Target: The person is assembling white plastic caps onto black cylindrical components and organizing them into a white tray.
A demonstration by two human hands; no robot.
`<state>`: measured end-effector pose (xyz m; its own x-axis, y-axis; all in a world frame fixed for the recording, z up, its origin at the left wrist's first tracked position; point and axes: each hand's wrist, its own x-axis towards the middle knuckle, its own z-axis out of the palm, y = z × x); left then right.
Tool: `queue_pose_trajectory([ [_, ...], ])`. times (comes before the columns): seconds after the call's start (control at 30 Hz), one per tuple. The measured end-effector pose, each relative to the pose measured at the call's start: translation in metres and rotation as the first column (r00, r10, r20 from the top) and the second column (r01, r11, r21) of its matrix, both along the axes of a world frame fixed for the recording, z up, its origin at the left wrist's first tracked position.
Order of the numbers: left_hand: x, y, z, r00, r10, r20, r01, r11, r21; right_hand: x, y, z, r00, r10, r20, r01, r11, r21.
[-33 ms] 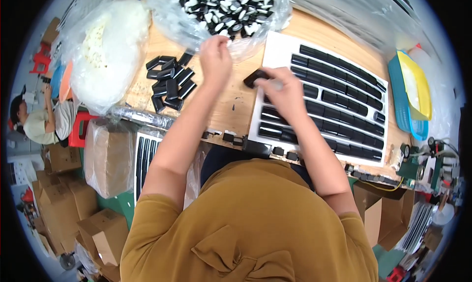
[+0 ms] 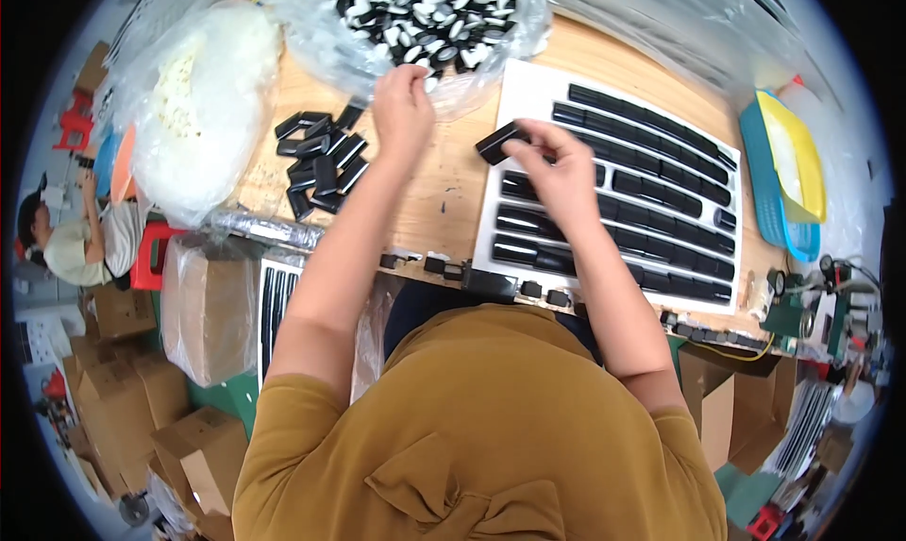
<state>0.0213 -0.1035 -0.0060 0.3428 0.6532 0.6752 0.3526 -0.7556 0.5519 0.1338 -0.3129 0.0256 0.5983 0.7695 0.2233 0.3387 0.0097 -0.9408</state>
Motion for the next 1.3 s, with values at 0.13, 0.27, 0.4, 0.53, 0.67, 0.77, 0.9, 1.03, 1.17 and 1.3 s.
queue_pose_trajectory([
  [0.13, 0.009, 0.031, -0.005, 0.911, 0.039, -0.411, 0.037, 0.984, 0.176, 0.025, -0.038, 0.030, 0.835, -0.077, -0.545, 0.118, 0.992, 0.041],
  [0.27, 0.028, 0.029, -0.008, 0.791, 0.192, -0.581, 0.012, 0.945, 0.328, 0.033, -0.073, 0.035, 0.796, -0.125, -0.592, 0.186, 0.982, 0.042],
  [0.4, 0.039, 0.025, -0.017, 0.757, 0.241, -0.607, -0.028, 0.940, 0.339, 0.045, -0.105, 0.032, 0.786, -0.195, -0.587, 0.268, 0.962, 0.040],
  [0.53, 0.035, 0.023, -0.012, 0.763, 0.182, -0.621, -0.022, 0.966, 0.256, 0.070, -0.143, 0.028, 0.778, -0.377, -0.503, 0.434, 0.901, -0.005],
  [0.67, 0.026, 0.032, -0.013, 0.793, 0.088, -0.602, 0.029, 0.983, 0.183, 0.142, -0.204, 0.009, 0.642, -0.725, -0.250, 0.755, 0.655, 0.042],
  [0.77, 0.024, 0.033, -0.009, 0.845, 0.010, -0.535, 0.070, 0.989, 0.130, 0.187, -0.239, -0.020, 0.533, -0.845, -0.047, 0.845, 0.535, -0.015],
  [0.9, 0.019, 0.036, 0.007, 0.926, -0.009, -0.377, -0.041, 0.991, -0.125, 0.204, -0.235, -0.038, 0.516, -0.825, 0.229, 0.856, 0.502, -0.122],
  [1.03, -0.005, 0.036, 0.018, 0.989, -0.150, -0.012, 0.133, 0.907, -0.400, 0.201, -0.224, -0.034, 0.461, -0.790, 0.404, 0.886, 0.386, -0.256],
  [1.17, -0.025, 0.002, 0.037, 0.946, -0.195, 0.258, 0.319, 0.693, -0.646, 0.205, -0.228, -0.044, 0.462, -0.779, 0.424, 0.887, 0.398, -0.235],
  [1.3, -0.036, -0.034, 0.034, 0.900, -0.113, 0.421, 0.423, 0.462, -0.780, 0.207, -0.227, -0.050, 0.551, -0.802, 0.230, 0.829, 0.496, -0.258],
])
